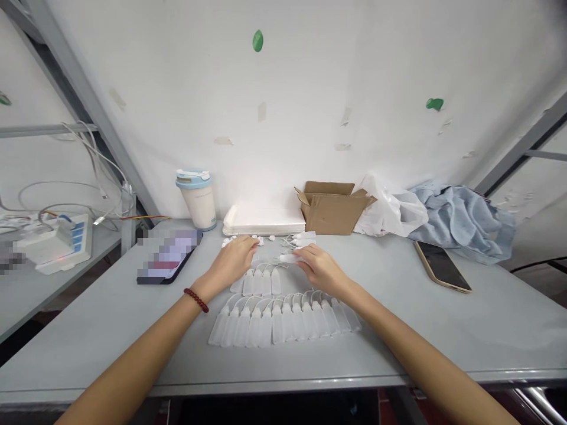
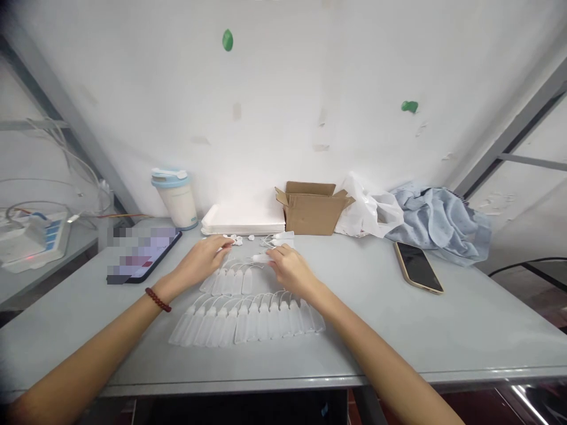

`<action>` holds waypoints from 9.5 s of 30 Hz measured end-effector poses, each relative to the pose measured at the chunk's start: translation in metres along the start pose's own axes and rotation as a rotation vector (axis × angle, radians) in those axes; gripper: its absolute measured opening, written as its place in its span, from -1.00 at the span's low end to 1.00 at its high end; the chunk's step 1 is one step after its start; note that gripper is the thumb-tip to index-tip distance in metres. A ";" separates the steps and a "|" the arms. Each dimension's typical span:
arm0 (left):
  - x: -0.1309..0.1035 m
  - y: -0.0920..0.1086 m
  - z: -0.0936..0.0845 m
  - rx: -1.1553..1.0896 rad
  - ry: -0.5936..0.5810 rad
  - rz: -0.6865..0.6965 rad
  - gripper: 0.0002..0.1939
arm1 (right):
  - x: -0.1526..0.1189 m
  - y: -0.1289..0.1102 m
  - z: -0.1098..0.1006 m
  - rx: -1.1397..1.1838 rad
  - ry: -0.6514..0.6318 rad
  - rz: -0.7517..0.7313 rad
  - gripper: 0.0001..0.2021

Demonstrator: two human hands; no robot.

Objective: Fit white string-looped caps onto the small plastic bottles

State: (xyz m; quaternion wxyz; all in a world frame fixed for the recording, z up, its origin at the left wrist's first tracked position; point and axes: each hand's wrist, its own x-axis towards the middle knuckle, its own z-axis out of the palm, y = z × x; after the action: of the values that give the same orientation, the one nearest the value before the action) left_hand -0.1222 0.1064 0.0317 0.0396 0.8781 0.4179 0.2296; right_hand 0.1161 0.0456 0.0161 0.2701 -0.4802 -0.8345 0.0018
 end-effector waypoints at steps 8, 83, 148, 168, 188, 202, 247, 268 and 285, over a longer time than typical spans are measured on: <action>0.005 -0.029 0.002 0.074 -0.004 -0.022 -0.66 | 0.004 0.006 -0.014 -0.115 -0.082 0.190 -0.80; -0.004 0.049 -0.013 -1.068 -0.220 -0.266 -0.81 | 0.003 -0.035 -0.027 1.029 -0.275 0.325 -0.84; -0.012 0.053 -0.005 -0.932 -0.258 -0.176 -0.81 | 0.005 -0.026 -0.028 1.175 -0.364 0.408 -0.70; -0.019 0.051 -0.001 -0.407 -0.026 0.220 -0.74 | 0.003 -0.022 -0.027 1.290 -0.392 0.417 -0.71; -0.019 0.060 0.001 -0.529 -0.081 0.026 -0.78 | 0.003 -0.034 -0.020 0.637 -0.179 0.323 -0.54; -0.018 0.064 -0.001 -0.497 -0.180 -0.020 -0.62 | 0.001 -0.042 -0.022 0.760 -0.148 0.352 -0.62; -0.007 0.033 -0.012 -0.087 -0.033 0.068 -0.77 | 0.009 -0.009 -0.028 0.926 0.081 0.550 -0.70; 0.003 -0.050 0.006 0.257 -0.196 -0.148 -0.71 | 0.007 0.049 -0.004 0.334 0.195 0.469 -0.63; 0.007 -0.042 -0.008 0.126 -0.182 -0.210 -0.59 | 0.002 0.038 -0.071 0.172 -0.215 0.479 -0.82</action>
State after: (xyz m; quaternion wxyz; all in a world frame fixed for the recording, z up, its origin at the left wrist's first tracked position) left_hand -0.1524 0.1380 0.0303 0.0461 0.8475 0.5157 0.1169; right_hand 0.1775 0.0498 0.0676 0.2116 -0.6362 -0.7179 0.1876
